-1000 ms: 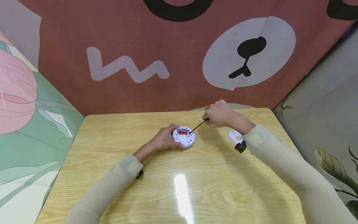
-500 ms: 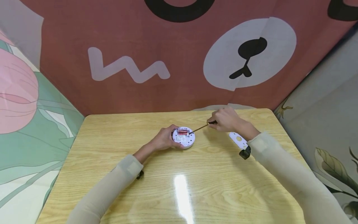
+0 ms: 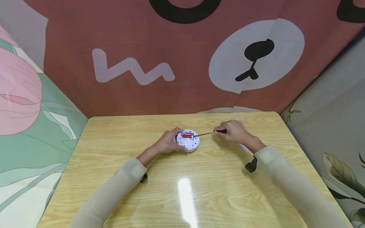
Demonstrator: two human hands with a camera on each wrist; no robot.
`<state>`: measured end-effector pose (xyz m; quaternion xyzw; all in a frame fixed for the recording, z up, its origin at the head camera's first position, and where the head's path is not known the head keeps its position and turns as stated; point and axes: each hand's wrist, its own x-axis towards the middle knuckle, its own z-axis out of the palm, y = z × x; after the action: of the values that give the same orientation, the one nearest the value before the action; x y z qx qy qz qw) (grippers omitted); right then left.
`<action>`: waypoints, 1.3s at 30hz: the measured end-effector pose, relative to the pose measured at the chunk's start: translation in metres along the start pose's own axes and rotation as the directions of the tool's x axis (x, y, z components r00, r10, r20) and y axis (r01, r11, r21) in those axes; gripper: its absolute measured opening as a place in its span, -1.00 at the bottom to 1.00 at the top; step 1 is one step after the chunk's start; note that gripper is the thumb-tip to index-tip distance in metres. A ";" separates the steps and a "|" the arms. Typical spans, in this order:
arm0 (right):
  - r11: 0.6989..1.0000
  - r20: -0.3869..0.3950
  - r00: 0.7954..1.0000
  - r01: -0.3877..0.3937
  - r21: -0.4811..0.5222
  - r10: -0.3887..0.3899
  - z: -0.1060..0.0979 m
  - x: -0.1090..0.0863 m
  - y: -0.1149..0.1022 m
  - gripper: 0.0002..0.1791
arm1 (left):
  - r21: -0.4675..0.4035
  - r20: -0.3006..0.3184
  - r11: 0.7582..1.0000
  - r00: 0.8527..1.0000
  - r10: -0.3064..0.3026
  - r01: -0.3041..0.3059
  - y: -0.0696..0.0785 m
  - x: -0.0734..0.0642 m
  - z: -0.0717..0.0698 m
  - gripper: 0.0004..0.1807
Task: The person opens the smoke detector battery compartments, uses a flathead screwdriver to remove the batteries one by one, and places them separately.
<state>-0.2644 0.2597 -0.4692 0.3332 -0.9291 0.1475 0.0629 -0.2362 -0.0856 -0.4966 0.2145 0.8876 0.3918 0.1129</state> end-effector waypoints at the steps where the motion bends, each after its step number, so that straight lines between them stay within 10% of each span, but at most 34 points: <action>1: 1.000 -0.011 1.000 -0.007 0.017 0.007 0.003 -0.002 0.001 -0.78 | -0.001 0.000 1.000 1.000 -0.003 0.003 0.000 0.000 0.000 0.05; 19: 0.948 -0.059 0.992 -0.092 0.305 0.116 0.042 -0.026 0.007 -0.70 | -0.003 0.009 1.000 1.000 -0.013 0.013 0.001 -0.001 -0.001 0.06; 39: 0.929 -0.062 0.989 -0.104 0.354 0.135 0.048 -0.028 0.006 -0.71 | 0.023 0.006 1.000 1.000 -0.005 0.005 -0.002 0.000 -0.002 0.08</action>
<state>-0.2478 0.2655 -0.5220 0.2753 -0.9031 0.3280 0.0329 -0.2372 -0.0880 -0.4965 0.2148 0.8922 0.3804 0.1141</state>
